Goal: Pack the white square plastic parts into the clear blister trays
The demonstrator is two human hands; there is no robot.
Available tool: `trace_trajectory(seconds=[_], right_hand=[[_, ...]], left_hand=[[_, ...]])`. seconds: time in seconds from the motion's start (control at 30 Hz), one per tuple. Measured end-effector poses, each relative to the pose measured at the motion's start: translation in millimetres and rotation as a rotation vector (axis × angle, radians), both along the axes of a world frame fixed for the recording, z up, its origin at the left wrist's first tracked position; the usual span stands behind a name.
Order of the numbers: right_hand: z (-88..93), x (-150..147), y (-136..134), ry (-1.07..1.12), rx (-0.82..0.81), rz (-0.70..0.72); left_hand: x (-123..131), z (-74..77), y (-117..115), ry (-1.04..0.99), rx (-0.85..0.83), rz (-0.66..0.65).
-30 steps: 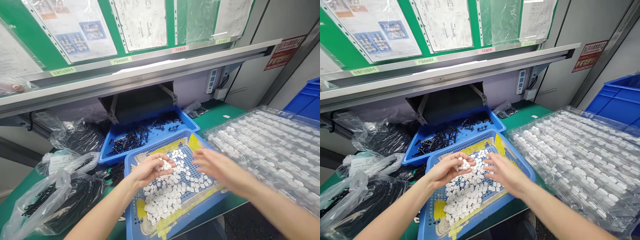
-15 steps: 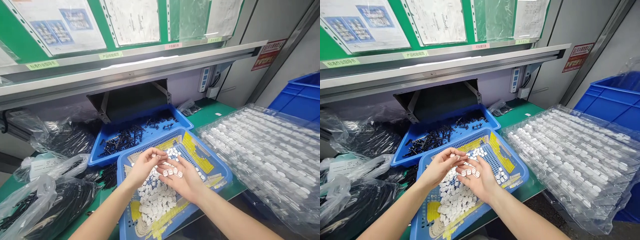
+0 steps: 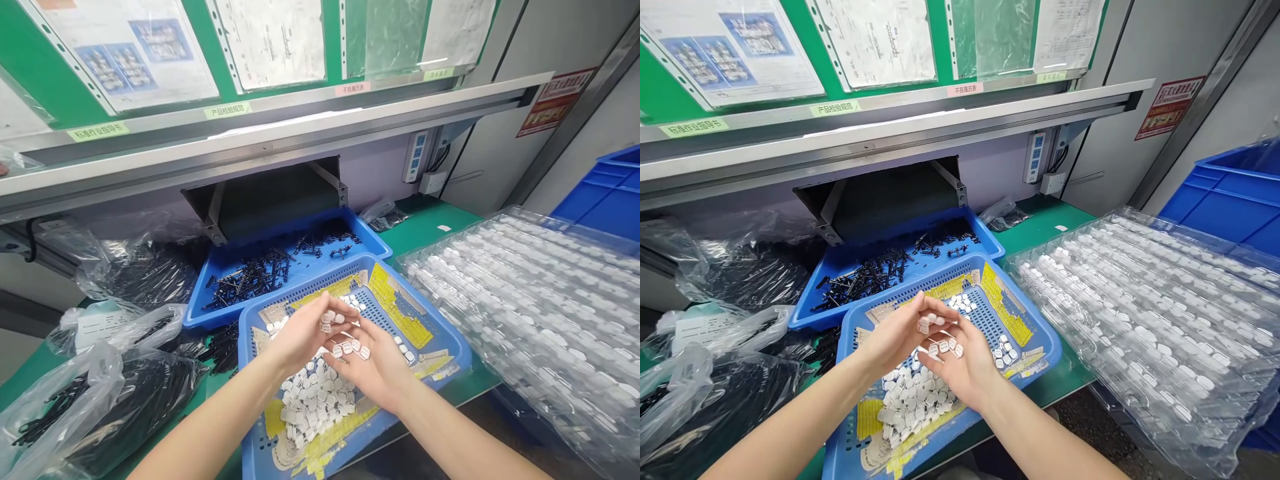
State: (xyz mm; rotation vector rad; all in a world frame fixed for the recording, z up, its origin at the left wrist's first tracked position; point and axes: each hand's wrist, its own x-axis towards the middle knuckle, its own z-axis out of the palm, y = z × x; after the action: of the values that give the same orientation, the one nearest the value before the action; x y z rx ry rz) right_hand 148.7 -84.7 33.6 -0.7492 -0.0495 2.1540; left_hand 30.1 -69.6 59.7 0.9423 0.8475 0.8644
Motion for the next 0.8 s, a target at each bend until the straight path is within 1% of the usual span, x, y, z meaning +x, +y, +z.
trace_trajectory(seconds=[0.1, 0.17, 0.23, 0.27, 0.3, 0.33, 0.37, 0.47, 0.5, 0.53, 0.57, 0.6, 0.67, 0.73, 0.8], right_hand=[[-2.1, 1.1, 1.1, 0.019, -0.019, -0.059], [-5.5, 3.1, 1.7, 0.02, -0.037, -0.105], [-8.9, 5.9, 2.1, -0.002, -0.051, -0.164], [-10.0, 7.3, 2.3, -0.013, -0.056, -0.202], [-10.6, 8.6, 2.5, -0.024, -0.061, -0.244], [-10.4, 9.8, 2.6, -0.033, -0.065, -0.288], [-9.6, 10.6, 2.6, -0.039, -0.071, -0.33], [-4.5, 10.9, 2.0, -0.051, -0.085, -0.395], [-2.6, 10.6, 1.6, -0.056, -0.085, -0.394], [-1.1, 10.1, 1.2, -0.061, -0.082, -0.388], [0.0, 9.7, 0.7, -0.067, -0.08, -0.379], [0.6, 9.3, 0.2, -0.074, -0.075, -0.371], [-0.2, 8.9, -0.7, -0.085, -0.06, -0.362], [-3.2, 8.7, -1.1, -0.093, -0.035, -0.358], [-7.4, 8.3, -1.3, -0.103, -0.009, -0.362]], left_hand=[[10.4, 11.3, 0.9, 0.093, 0.084, -0.08], [10.2, 16.3, 9.0, 0.124, 0.16, -0.07], [3.8, 14.9, 19.7, 0.186, 0.254, -0.017], [-1.0, 11.3, 24.0, 0.265, 0.305, -0.001], [-6.0, 6.0, 26.5, 0.386, 0.35, -0.014], [-10.5, -0.9, 26.7, 0.546, 0.387, -0.061], [-14.0, -8.8, 24.5, 0.732, 0.415, -0.149], [-15.9, -33.0, 7.5, 1.28, 0.448, -0.549], [-14.1, -39.3, 0.8, 1.4, 0.459, -0.667], [-11.8, -44.0, -5.1, 1.472, 0.473, -0.76], [-9.5, -46.9, -9.7, 1.493, 0.487, -0.825], [-7.6, -47.9, -12.7, 1.473, 0.502, -0.865], [-6.4, -44.9, -13.9, 1.387, 0.511, -0.893], [-9.6, -37.1, -10.4, 1.301, 0.445, -0.834], [-16.8, -27.5, -5.0, 1.157, 0.311, -0.717]])
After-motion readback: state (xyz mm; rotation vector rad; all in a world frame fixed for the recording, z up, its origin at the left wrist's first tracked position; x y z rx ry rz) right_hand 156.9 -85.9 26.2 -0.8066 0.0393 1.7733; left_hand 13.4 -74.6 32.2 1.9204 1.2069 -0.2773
